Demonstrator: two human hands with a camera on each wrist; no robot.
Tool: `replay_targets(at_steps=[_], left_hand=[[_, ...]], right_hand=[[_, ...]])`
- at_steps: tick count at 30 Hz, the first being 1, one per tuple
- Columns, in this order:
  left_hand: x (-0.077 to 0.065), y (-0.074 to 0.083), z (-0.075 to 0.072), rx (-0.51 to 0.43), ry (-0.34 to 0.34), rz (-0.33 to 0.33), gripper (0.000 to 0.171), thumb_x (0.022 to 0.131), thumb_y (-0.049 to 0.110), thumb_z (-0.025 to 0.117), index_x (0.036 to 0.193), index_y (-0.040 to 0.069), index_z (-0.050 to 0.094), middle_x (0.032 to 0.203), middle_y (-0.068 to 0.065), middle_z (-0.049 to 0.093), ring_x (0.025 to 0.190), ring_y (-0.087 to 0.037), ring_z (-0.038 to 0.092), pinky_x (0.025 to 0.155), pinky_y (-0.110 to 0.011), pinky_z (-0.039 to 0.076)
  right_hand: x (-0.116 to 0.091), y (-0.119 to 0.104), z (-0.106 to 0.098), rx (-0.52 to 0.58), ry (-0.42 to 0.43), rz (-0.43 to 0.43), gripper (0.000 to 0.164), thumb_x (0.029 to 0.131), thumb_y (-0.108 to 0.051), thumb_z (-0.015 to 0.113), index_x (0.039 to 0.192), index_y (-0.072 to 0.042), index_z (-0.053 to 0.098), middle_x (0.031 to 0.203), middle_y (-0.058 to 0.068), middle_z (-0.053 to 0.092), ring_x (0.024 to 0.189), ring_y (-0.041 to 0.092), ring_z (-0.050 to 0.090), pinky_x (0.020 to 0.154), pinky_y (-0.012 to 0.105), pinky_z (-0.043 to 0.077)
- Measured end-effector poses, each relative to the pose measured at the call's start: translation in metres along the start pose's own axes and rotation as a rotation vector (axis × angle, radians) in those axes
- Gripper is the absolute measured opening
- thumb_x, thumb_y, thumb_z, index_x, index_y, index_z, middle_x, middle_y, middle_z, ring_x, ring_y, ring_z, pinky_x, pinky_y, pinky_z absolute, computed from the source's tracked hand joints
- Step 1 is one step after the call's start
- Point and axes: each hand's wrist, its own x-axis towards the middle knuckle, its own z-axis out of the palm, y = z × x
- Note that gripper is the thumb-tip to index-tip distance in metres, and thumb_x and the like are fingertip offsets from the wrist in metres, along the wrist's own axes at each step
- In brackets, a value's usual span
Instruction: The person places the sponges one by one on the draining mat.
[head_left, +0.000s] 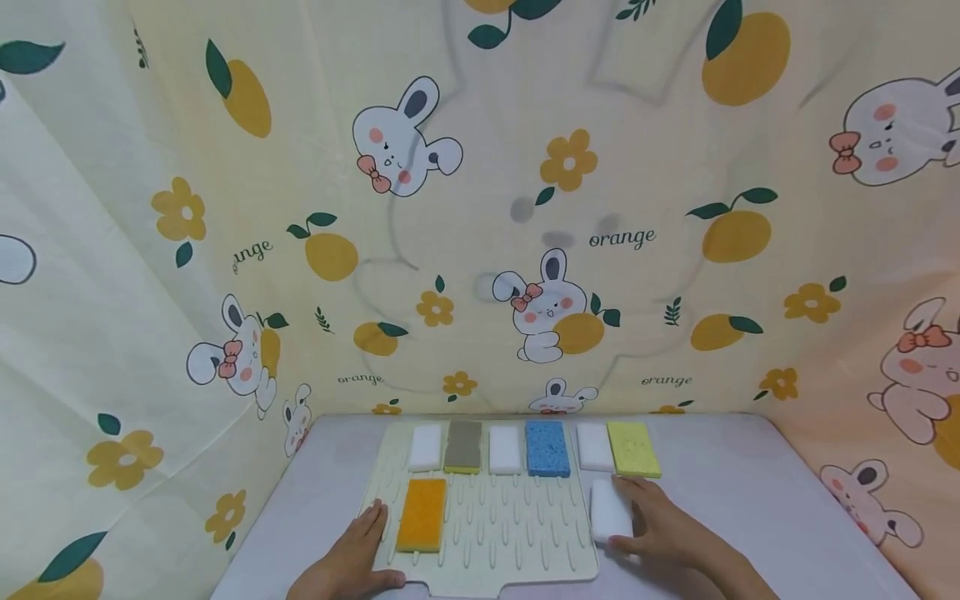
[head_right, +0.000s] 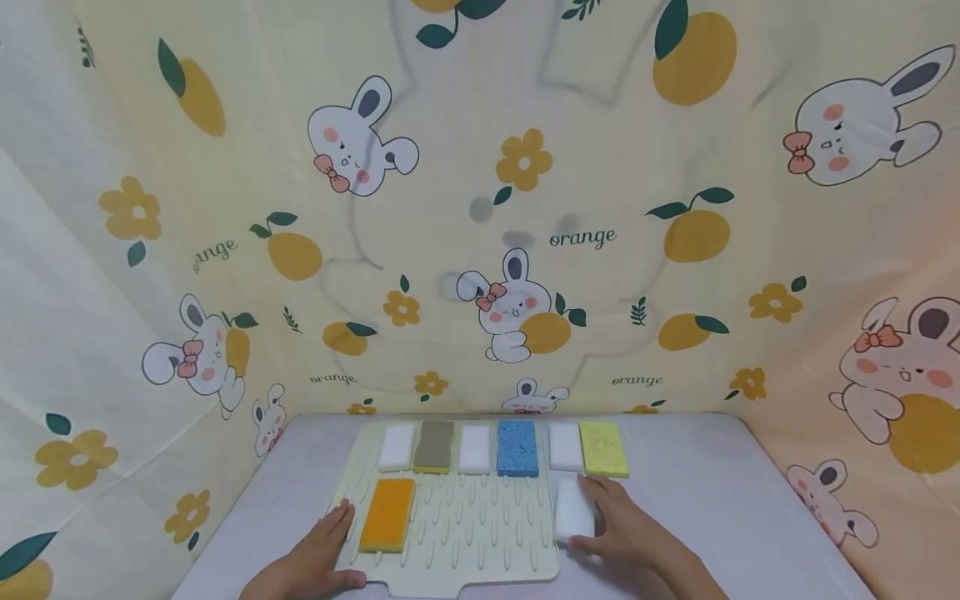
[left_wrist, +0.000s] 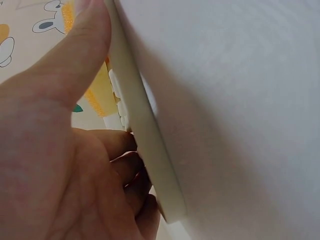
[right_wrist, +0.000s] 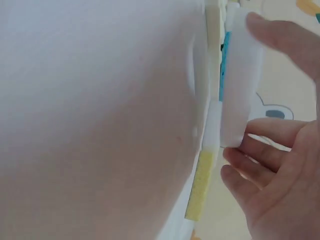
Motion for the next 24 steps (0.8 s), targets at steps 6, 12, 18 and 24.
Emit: replay_targets(at_steps=[6,12,18,24], left_hand=[[-0.001,-0.001,0.0,0.017,0.022,0.018,0.121,0.079,0.061,0.089,0.163,-0.007,0.034,0.173,-0.027,0.028,0.158,-0.046,0.029,0.127,-0.065,0.025],[-0.001,-0.002,0.001,0.011,0.028,0.027,0.12,0.08,0.061,0.088,0.163,-0.007,0.034,0.173,-0.027,0.027,0.158,-0.047,0.029,0.127,-0.065,0.026],[-0.001,-0.001,-0.001,0.006,0.008,0.007,0.121,0.081,0.063,0.086,0.164,-0.005,0.033,0.174,-0.026,0.026,0.158,-0.046,0.028,0.127,-0.066,0.024],[-0.002,-0.001,-0.001,0.01,0.01,0.02,0.121,0.081,0.063,0.086,0.164,-0.006,0.033,0.174,-0.026,0.026,0.159,-0.046,0.028,0.127,-0.066,0.024]], right_hand=[[0.001,-0.009,0.004,-0.02,0.019,-0.068,0.107,0.08,-0.057,0.092,0.153,0.009,0.05,0.155,0.032,0.048,0.145,0.054,0.044,0.115,0.07,0.041],[0.007,-0.021,0.011,-0.016,0.025,-0.103,0.11,0.08,-0.061,0.09,0.154,0.009,0.049,0.156,0.029,0.049,0.146,0.052,0.044,0.117,0.069,0.039],[0.014,-0.032,0.021,-0.002,-0.014,-0.108,0.111,0.081,-0.065,0.087,0.156,0.007,0.048,0.156,0.025,0.05,0.145,0.047,0.046,0.118,0.067,0.04],[0.019,-0.043,0.029,0.025,-0.042,-0.105,0.112,0.081,-0.064,0.088,0.156,0.007,0.047,0.156,0.026,0.049,0.145,0.048,0.045,0.117,0.067,0.04]])
